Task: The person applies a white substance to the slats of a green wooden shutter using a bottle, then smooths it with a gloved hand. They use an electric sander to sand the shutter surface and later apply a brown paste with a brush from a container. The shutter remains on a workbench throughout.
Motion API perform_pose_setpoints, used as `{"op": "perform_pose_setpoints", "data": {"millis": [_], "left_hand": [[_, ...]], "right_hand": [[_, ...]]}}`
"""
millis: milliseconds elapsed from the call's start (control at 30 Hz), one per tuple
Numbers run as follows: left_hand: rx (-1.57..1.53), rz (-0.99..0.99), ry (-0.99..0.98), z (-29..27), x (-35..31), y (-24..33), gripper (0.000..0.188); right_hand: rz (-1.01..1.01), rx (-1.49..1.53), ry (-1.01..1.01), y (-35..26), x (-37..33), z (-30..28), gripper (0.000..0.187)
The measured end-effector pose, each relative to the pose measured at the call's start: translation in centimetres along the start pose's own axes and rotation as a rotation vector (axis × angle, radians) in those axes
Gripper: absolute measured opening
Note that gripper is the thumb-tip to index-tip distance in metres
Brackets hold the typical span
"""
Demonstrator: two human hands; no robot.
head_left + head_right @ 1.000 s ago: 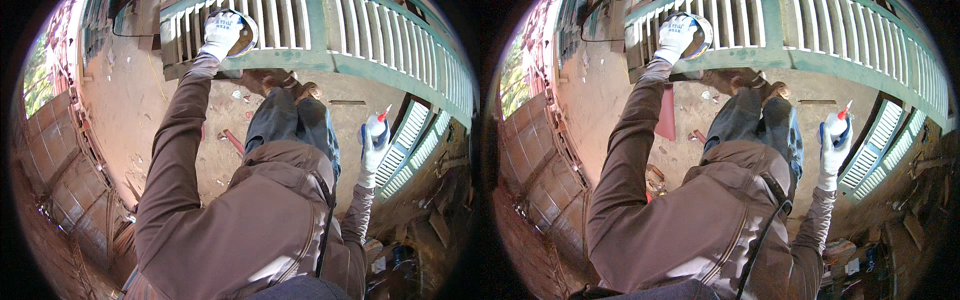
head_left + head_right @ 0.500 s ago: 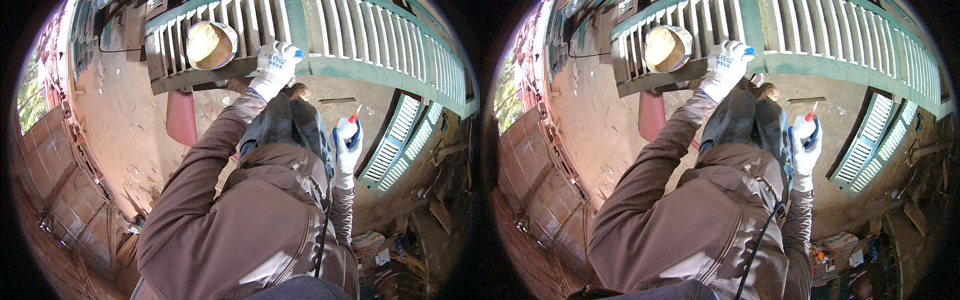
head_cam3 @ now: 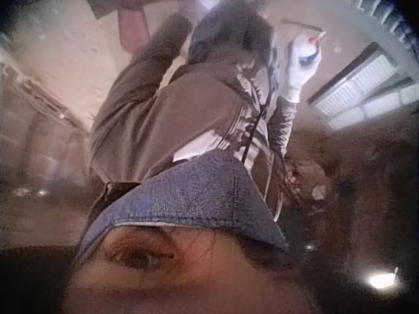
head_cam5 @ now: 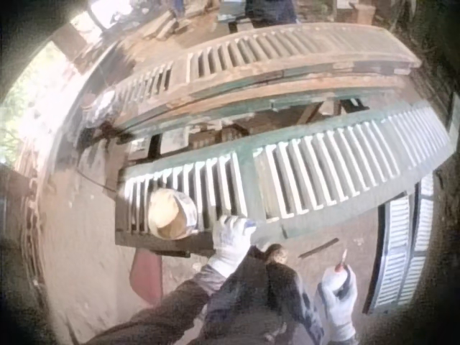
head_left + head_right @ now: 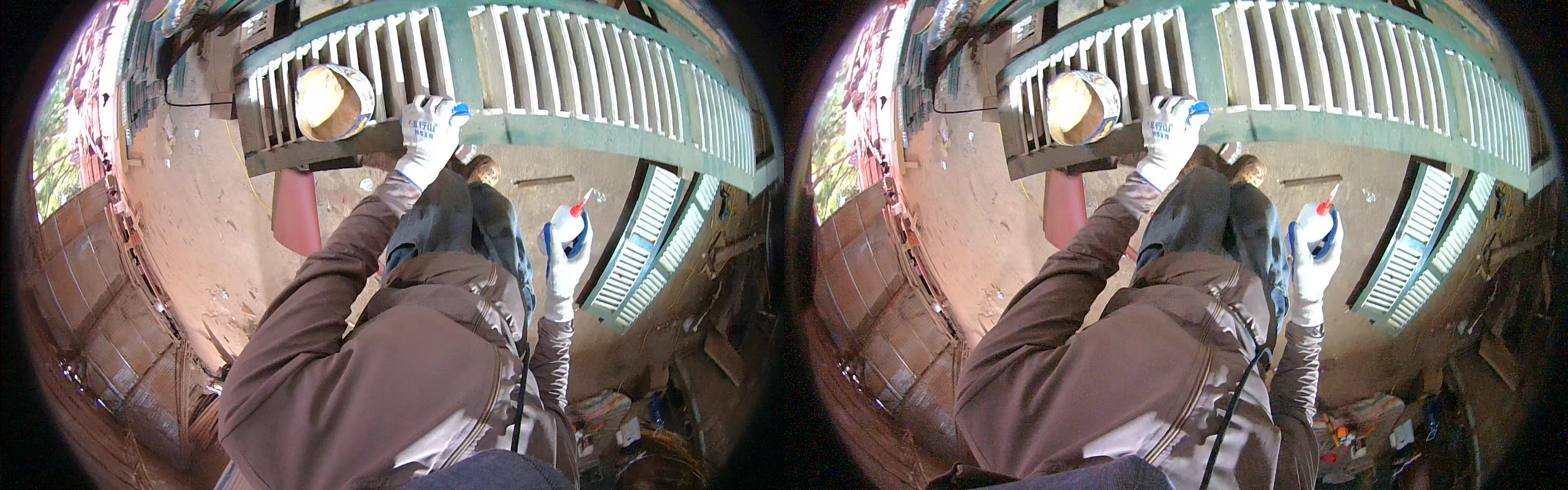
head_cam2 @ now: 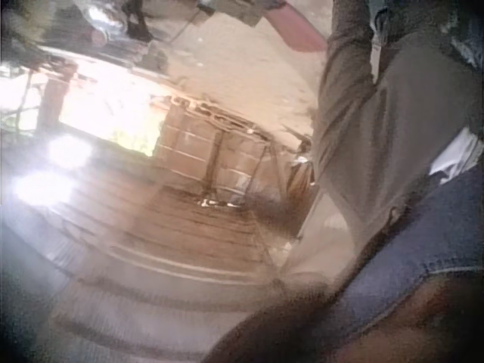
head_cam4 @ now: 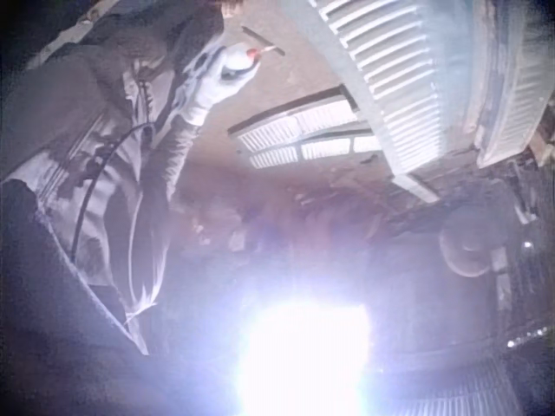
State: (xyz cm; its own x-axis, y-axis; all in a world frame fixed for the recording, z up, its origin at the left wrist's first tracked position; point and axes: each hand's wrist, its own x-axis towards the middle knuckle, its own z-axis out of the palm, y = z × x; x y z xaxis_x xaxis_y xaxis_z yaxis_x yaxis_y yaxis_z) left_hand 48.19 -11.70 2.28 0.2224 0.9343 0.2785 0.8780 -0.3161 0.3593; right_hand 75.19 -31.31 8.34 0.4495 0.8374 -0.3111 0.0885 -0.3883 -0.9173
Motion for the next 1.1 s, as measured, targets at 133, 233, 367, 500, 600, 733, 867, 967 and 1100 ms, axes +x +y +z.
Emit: {"op": "perform_pose_setpoints", "data": {"millis": [133,233,367,500,600,733,867,967,1100], "left_hand": [[-0.087,-0.056,0.116,-1.1,2.6,-0.2,0.012],[-0.118,-0.092,0.185,-1.6,5.2,-0.5,0.009],[-0.077,-0.165,0.208,-1.2,8.2,-1.9,0.01],[-0.155,-0.224,0.218,-0.5,11.3,-2.9,0.008],[-0.166,-0.24,0.215,0.2,12.7,-3.9,0.008],[-0.136,-0.281,0.207,1.0,14.6,-4.8,0.012],[0.006,-0.169,0.157,1.3,16.6,-5.4,0.016],[0.107,-0.121,0.021,3.0,18.0,-6.6,0.019],[0.209,0.005,-0.021,5.5,17.3,-7.4,0.032]], "right_hand": [[0.009,0.053,-0.056,-0.6,1.4,1.3,0.071],[-0.052,0.002,-0.111,-1.5,3.0,2.7,0.071],[-0.09,-0.038,-0.124,-4.2,4.8,5.3,0.07],[-0.056,0.034,-0.151,-5.8,6.4,6.8,0.069],[-0.023,0.084,-0.134,-9.0,6.9,8.6,0.067],[-0.107,0.067,-0.122,-8.8,8.3,9.6,0.068],[-0.033,0.105,-0.098,-9.8,9.0,10.0,0.071],[-0.023,0.081,-0.105,-9.7,9.6,10.2,0.072],[0.027,0.067,-0.094,-9.5,10.2,10.4,0.072]]}}
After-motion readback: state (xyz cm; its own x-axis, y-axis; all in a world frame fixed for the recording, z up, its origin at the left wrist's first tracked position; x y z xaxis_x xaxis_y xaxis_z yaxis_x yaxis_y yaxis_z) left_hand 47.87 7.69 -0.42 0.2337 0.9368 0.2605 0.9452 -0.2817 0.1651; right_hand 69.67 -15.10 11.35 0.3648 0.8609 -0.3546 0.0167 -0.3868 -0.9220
